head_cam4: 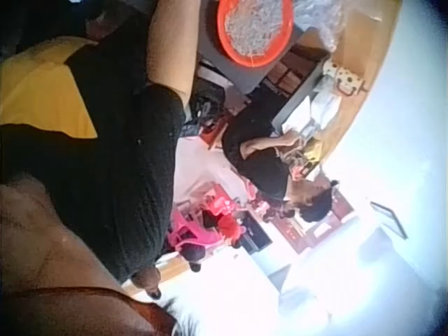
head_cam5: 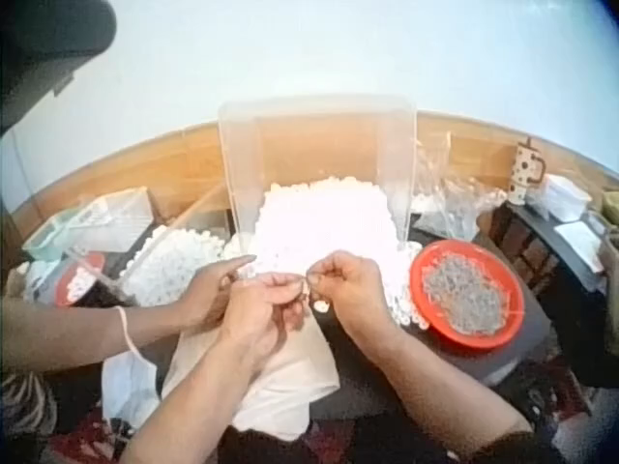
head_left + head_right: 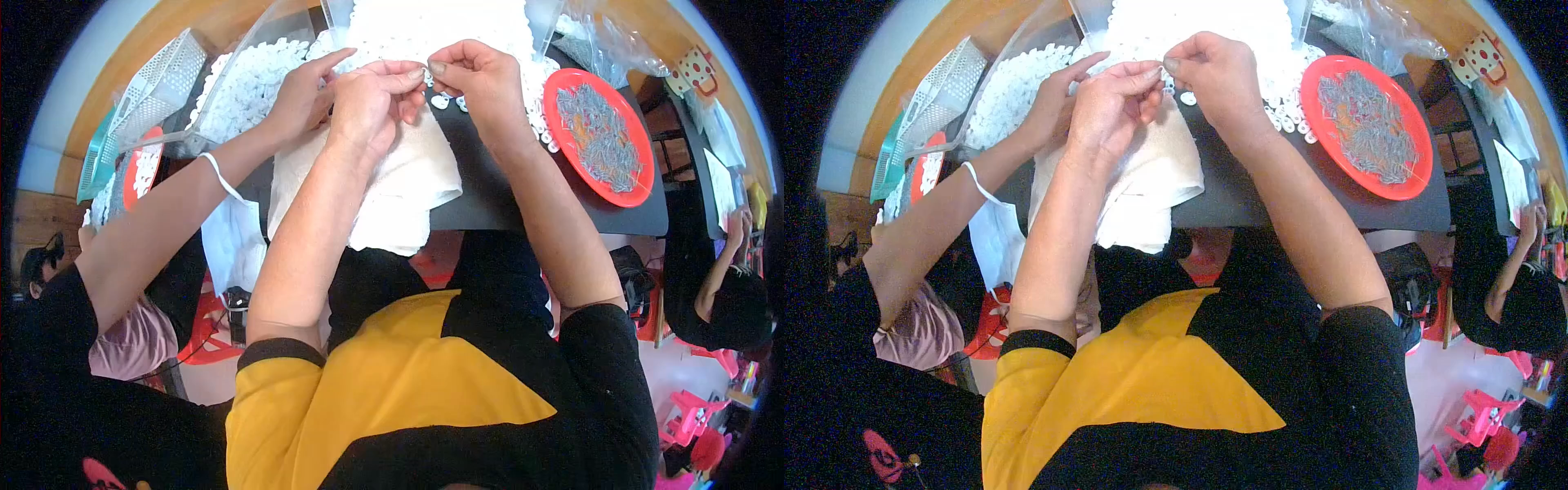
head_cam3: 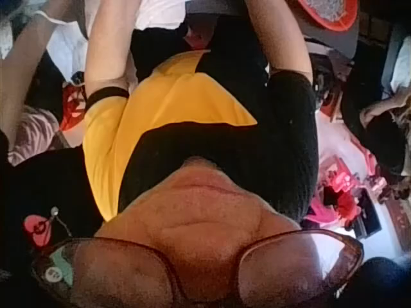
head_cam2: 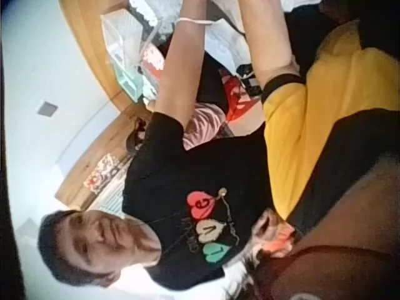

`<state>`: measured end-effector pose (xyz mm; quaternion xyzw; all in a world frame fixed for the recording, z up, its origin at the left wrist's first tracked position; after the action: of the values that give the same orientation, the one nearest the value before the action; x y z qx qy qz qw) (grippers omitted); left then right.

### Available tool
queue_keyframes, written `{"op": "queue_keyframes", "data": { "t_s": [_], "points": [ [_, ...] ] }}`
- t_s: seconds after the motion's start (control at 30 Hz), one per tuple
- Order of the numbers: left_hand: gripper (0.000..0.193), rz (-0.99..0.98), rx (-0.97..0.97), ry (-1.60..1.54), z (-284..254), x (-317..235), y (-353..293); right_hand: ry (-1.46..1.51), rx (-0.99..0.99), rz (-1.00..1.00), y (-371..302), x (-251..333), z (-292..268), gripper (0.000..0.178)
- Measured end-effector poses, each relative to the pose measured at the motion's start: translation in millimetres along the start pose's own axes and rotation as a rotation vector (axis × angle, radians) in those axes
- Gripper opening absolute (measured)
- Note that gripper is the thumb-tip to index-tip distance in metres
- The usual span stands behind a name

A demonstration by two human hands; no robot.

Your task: The recorder manually assembles small white plastic components by inserting metal pins into them.

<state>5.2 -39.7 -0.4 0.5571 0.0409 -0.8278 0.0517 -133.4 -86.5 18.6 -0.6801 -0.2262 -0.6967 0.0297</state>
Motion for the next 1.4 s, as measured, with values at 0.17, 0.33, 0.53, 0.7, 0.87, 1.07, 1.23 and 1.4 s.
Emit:
{"op": "queue_keyframes", "data": {
  "t_s": [0.17,0.33,0.53,0.7,0.87,1.07,1.23,1.4],
  "points": [
    [0.006,0.094,-0.123,0.024,8.0,-2.9,-6.0,0.165,0.016,0.062,-2.7,-1.1,3.6,0.011],
    [0.005,0.150,-0.162,0.110,10.3,-4.8,-9.6,0.226,0.015,0.054,-5.0,-8.8,9.3,0.010],
    [0.006,0.217,-0.191,0.115,13.1,-7.4,-10.6,0.228,-0.008,0.084,-5.5,3.6,6.7,0.012],
    [0.006,0.239,-0.202,0.113,14.6,-8.5,-11.8,0.197,0.010,0.084,-3.7,2.0,4.2,0.015],
    [0.002,0.216,-0.215,0.016,13.4,-10.6,-11.5,0.196,0.014,0.113,-2.9,5.1,3.7,0.014],
    [0.003,0.199,-0.221,0.063,19.4,-1.7,-9.3,0.180,-0.002,0.126,-4.4,-5.3,-3.5,0.012],
    [0.005,0.155,-0.181,0.032,13.2,-8.3,-13.4,0.183,0.015,0.097,-1.5,-1.4,2.2,0.011],
    [0.007,0.108,-0.164,0.042,14.1,-6.9,-11.7,0.152,0.019,0.065,-1.6,-1.4,2.4,0.011]
  ]
}}
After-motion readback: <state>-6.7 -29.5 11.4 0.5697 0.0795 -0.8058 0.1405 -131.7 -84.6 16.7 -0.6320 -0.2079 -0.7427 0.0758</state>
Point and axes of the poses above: each hand's wrist, its own y-axis towards the middle knuckle, its own z-axis out of the palm, x = y × z, the point moved 4 cm from there along y, towards the middle knuckle, and after that the axes turned 4 degrees about y, right-handed, at the moved point
